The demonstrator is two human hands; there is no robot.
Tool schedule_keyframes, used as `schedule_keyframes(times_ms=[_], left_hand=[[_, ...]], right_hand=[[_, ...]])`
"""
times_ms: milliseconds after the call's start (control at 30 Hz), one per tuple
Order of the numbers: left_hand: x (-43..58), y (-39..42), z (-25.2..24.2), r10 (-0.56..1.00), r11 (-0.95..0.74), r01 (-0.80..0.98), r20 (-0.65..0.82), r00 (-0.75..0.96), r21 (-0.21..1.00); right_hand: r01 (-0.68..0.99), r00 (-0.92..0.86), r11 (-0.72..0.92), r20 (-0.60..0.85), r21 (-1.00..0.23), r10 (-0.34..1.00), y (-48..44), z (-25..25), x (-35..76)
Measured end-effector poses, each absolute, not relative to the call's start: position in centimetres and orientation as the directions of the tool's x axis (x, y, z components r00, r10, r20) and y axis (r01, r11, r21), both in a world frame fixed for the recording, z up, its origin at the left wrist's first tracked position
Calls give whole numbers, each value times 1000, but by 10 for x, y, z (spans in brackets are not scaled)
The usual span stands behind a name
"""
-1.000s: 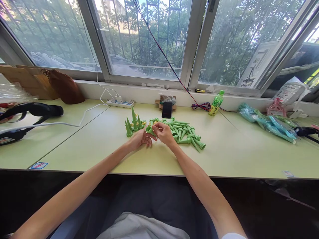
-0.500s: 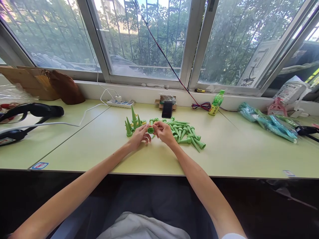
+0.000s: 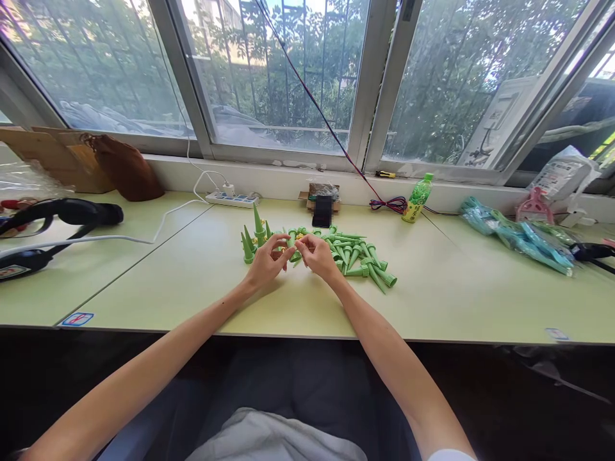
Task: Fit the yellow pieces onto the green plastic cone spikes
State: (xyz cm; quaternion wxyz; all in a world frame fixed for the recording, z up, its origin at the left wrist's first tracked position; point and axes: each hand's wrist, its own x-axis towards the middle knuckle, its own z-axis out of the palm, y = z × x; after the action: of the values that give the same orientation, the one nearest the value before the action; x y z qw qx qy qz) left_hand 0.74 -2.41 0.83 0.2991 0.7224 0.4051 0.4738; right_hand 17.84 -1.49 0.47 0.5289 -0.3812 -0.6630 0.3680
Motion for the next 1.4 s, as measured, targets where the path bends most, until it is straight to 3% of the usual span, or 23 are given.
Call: schedule_keyframes(times_ms=[567, 967, 1400], left_hand=[[7, -22, 5, 857, -511, 314, 444, 262, 800], [8, -22, 5, 848, -529, 358, 456, 271, 770], [7, -16, 3, 819, -560, 138, 521, 239, 817]], right_hand=[[300, -130, 405, 384, -864, 914, -15, 4, 179], [305, -74, 370, 366, -877, 928, -10, -1, 178], [302, -8, 362, 377, -882, 926, -6, -5, 180]])
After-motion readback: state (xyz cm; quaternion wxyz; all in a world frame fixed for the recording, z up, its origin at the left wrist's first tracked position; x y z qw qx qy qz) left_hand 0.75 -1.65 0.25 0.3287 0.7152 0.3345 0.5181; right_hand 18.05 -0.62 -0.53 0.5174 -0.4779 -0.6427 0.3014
